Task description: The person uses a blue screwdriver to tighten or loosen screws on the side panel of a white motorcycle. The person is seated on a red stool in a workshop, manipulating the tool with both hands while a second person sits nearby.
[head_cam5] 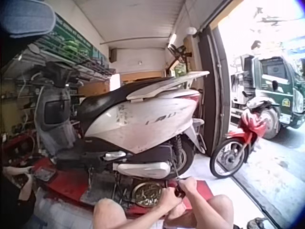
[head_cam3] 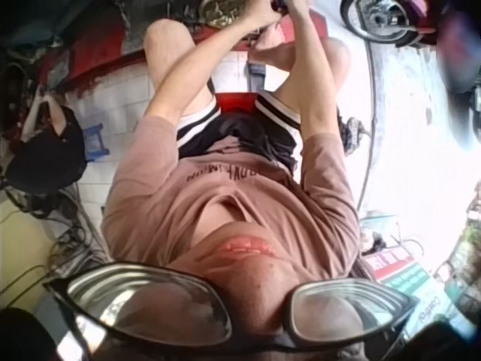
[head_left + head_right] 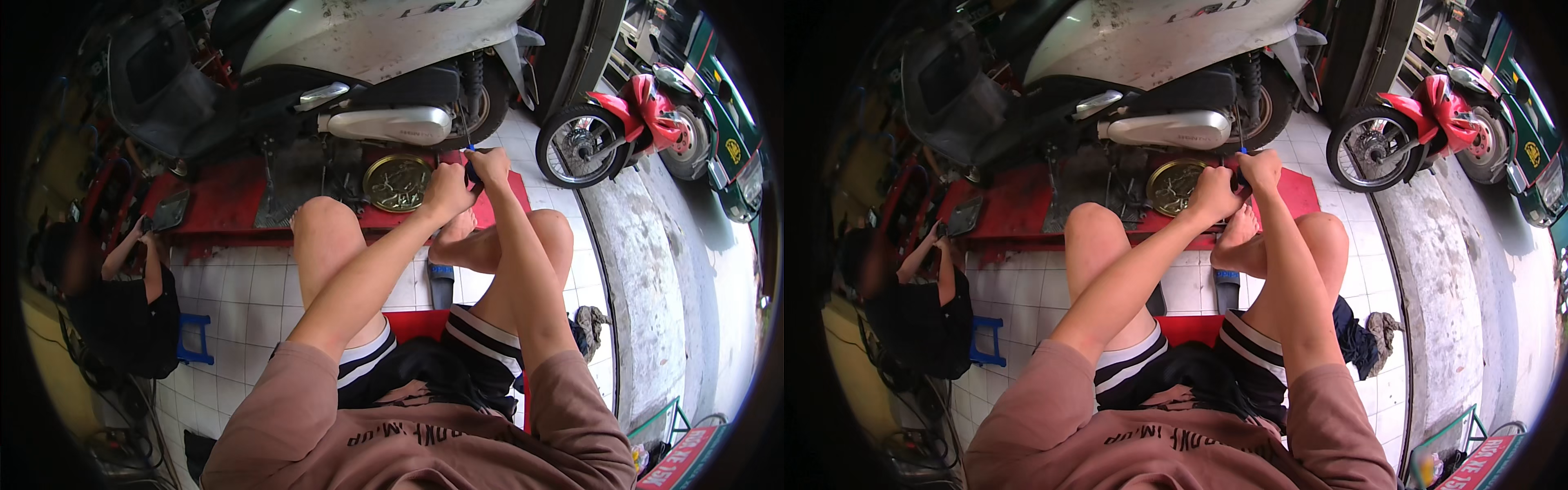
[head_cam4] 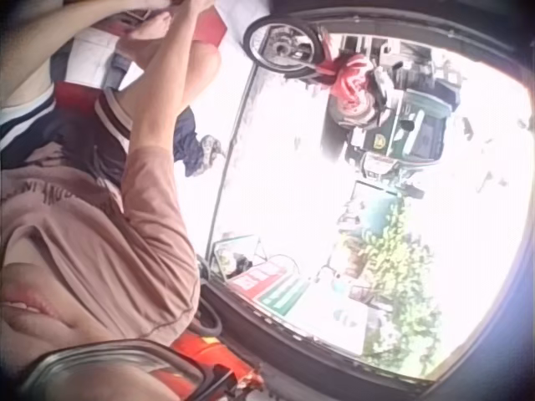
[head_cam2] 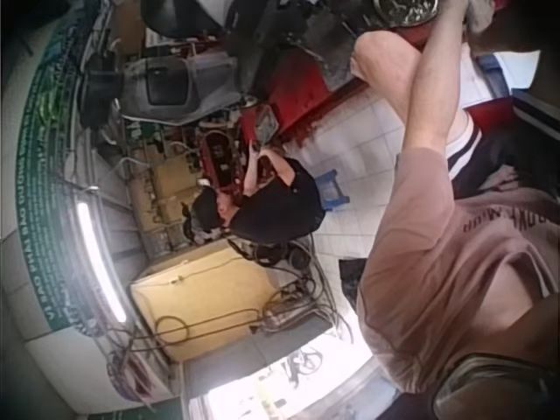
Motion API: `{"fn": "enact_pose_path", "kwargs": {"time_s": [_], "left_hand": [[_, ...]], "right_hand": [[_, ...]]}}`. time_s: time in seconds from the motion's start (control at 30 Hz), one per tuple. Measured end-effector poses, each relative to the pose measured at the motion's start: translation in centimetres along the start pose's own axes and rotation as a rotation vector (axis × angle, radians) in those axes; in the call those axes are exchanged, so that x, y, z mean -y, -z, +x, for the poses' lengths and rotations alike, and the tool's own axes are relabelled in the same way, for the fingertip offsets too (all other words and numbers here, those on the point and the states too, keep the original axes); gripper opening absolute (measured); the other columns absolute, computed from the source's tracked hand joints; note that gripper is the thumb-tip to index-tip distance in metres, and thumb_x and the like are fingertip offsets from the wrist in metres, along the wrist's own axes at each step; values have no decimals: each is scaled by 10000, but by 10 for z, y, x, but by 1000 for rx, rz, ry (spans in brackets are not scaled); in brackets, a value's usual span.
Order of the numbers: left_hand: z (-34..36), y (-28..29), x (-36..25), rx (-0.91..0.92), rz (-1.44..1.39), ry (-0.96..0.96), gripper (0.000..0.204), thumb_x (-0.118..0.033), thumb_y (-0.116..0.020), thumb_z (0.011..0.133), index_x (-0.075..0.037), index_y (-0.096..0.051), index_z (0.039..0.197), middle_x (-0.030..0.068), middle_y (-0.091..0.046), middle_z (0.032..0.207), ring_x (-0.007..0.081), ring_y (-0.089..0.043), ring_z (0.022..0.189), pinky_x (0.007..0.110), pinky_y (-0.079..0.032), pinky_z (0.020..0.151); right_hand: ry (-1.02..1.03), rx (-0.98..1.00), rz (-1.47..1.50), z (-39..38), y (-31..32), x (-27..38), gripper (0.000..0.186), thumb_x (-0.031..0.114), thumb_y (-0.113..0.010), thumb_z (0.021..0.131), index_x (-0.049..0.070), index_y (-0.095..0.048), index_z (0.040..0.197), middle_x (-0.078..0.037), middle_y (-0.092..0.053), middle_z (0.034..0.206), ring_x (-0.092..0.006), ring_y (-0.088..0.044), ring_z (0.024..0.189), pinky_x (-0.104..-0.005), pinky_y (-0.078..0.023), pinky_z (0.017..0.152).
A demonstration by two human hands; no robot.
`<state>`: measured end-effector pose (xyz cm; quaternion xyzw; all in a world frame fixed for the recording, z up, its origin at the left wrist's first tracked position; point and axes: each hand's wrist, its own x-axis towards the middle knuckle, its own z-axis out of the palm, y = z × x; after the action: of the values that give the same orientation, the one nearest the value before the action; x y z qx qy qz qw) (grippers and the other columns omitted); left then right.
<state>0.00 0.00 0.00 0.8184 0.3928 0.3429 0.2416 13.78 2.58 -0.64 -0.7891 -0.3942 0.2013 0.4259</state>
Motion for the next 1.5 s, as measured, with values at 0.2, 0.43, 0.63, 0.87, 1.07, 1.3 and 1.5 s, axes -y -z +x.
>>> {"fn": "enact_pose_path", "kwargs": {"time_s": [0.2,0.43,0.63,0.87,1.07,1.3,1.5], "left_hand": [[5,-7,-4,-7,-25,76,445,-339,-685,765,97,-632,691,315,-608,709,448,-633,746,492,-509,694],[3,-25,0,8,-232,163,480,-358,-561,874,112,-631,805,342,-608,798,468,-621,819,510,-491,747],[-7,9,-22,-68,229,36,410,-379,-660,774,21,-621,851,230,-662,755,390,-662,710,466,-529,656],[-9,7,-1,-63,552,-233,256,-225,-627,786,2,-592,902,194,-666,744,328,-679,684,423,-529,584],[-9,6,-16,-91,400,-85,290,-266,-558,862,21,-590,893,213,-653,699,351,-674,682,452,-528,598],[-10,-8,-22,-137,-19,186,500,-397,-430,939,68,-605,885,285,-641,764,441,-640,766,522,-503,707],[4,-22,6,-87,-292,282,583,-443,-407,927,87,-636,851,293,-648,854,440,-641,801,529,-496,765]], "right_hand": [[-68,22,234,1,-1,0,395,363,-619,795,-18,-694,865,-168,-686,806,-277,-659,716,-385,-491,706],[-241,352,489,2,11,-7,264,269,-472,896,79,-656,903,-35,-697,854,-144,-582,703,-301,-446,660],[-191,168,385,13,6,-16,256,251,-725,769,7,-651,792,-56,-591,714,-178,-544,621,-315,-423,570],[23,-60,30,-13,1,6,345,325,-734,738,-3,-733,843,-135,-697,786,-218,-647,701,-350,-490,676],[-166,196,561,-16,12,5,282,270,-568,873,0,-631,823,-76,-608,708,-184,-564,593,-343,-446,556],[-226,430,792,1,6,-11,200,213,-485,910,66,-611,860,-46,-605,744,-163,-544,630,-304,-439,602],[-267,548,810,0,4,-6,182,225,-534,892,58,-608,893,-50,-630,790,-164,-581,717,-301,-473,692]]}}
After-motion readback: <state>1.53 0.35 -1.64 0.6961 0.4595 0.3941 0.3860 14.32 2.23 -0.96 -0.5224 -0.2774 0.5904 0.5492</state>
